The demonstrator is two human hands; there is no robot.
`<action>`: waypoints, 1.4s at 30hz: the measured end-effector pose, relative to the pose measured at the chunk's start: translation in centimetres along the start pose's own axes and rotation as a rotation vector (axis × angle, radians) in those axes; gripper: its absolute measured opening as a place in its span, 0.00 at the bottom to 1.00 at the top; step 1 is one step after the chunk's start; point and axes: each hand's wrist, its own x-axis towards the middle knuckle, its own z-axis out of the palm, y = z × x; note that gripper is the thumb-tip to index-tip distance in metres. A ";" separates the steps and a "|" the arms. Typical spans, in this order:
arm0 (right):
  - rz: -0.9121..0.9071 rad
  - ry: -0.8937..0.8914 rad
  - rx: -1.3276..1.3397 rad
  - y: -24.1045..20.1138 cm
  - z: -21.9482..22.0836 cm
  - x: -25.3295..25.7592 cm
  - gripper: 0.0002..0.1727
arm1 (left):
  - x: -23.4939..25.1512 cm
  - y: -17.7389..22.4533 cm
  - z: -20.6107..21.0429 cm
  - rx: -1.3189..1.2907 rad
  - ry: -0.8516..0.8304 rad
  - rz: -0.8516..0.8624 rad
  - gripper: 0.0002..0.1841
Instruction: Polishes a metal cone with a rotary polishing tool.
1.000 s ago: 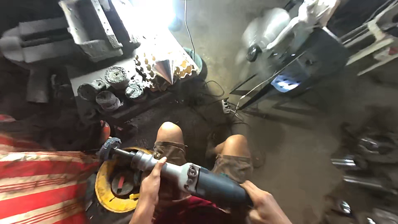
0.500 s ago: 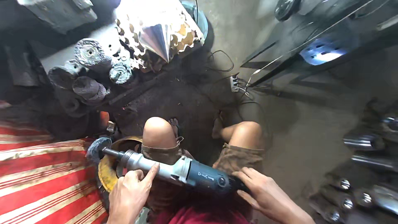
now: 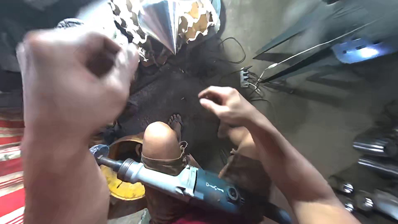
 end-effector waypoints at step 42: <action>0.114 0.142 0.645 -0.8 1.8 14.5 0.14 | 25.7 -6.3 9.8 -0.635 -0.262 -0.456 0.11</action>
